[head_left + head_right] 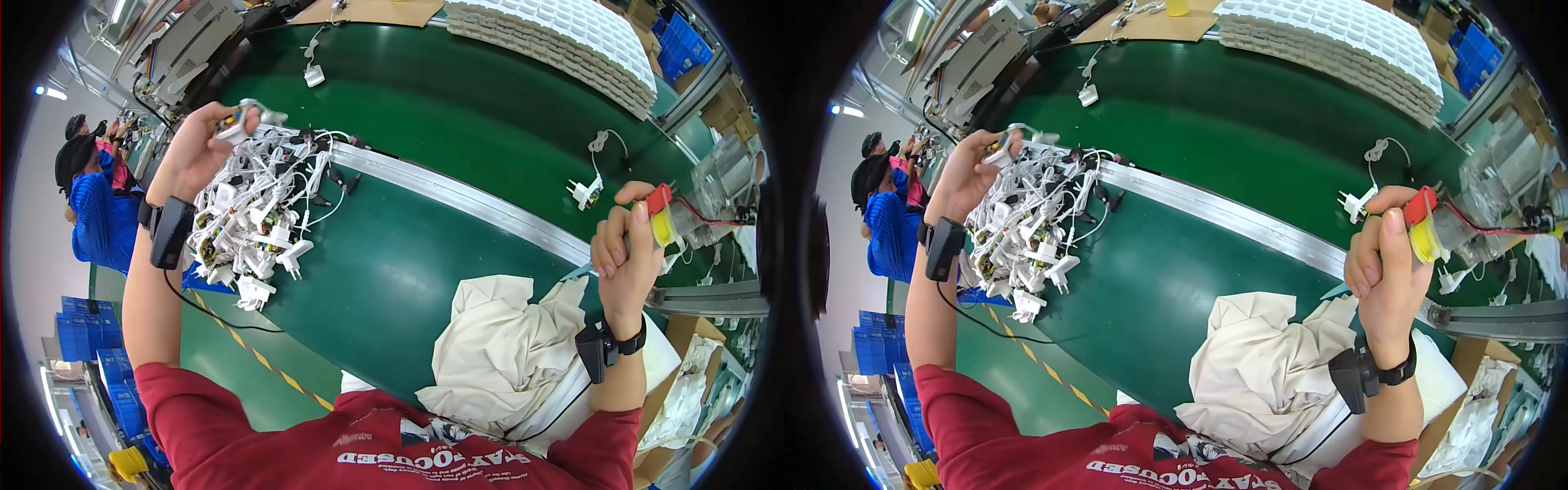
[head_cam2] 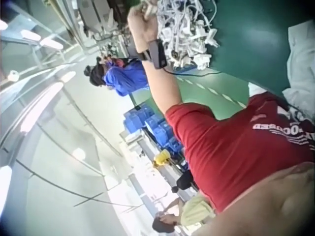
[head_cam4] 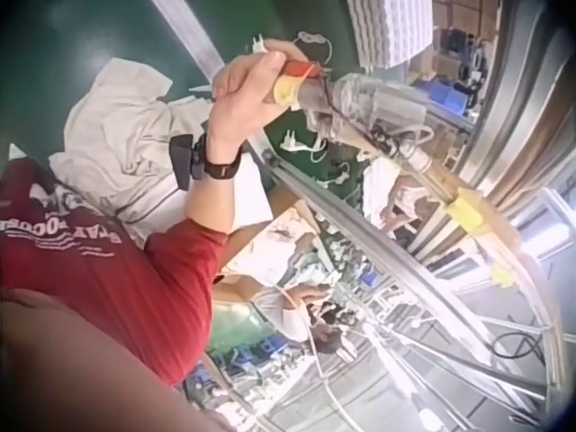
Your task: The person picks up a charger circuit board, applies a substance to its components using a dispenser, and sets it aside on the table, repeating this process for several boards.
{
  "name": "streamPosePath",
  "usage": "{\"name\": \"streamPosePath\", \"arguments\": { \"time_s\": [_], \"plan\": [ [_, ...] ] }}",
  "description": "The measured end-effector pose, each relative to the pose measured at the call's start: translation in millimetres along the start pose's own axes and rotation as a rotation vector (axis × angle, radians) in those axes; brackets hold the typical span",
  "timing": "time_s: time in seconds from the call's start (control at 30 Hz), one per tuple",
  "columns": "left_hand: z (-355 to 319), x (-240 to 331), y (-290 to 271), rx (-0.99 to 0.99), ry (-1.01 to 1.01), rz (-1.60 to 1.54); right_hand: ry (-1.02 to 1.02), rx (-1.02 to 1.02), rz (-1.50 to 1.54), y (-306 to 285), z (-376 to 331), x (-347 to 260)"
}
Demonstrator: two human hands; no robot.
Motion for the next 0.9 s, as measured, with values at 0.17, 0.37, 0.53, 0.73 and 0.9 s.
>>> {"name": "streamPosePath", "arguments": {
  "time_s": [0.17, 0.37, 0.53, 0.73, 0.9],
  "plan": [
    [-36, 64, 15, -0.075, 0.145, -0.162, 0.011, -0.020, 0.008, 0, -3, -1],
    [-46, 86, 67, -0.336, 0.189, -0.045, 0.040, -0.053, -0.004, 11, -3, -2],
    [-72, 105, 90, 0.014, 0.457, 0.013, 0.048, -0.059, -0.034, 10, -5, 1],
    [-53, 63, 66, -0.137, 0.202, -0.060, 0.037, -0.056, -0.034, 7, -5, -3],
    [-29, 6, 149, -0.444, 0.075, -0.243, 0.012, -0.060, -0.071, 5, 2, -1]
  ]
}}
Point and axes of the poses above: each hand's wrist, its own z-axis towards the middle knuckle, its own y-axis out of the palm, x = y × z, the point moved 8 cm from there along z, towards the middle knuckle, and after that the axes turned 9 degrees about y, right-handed, at the moved point
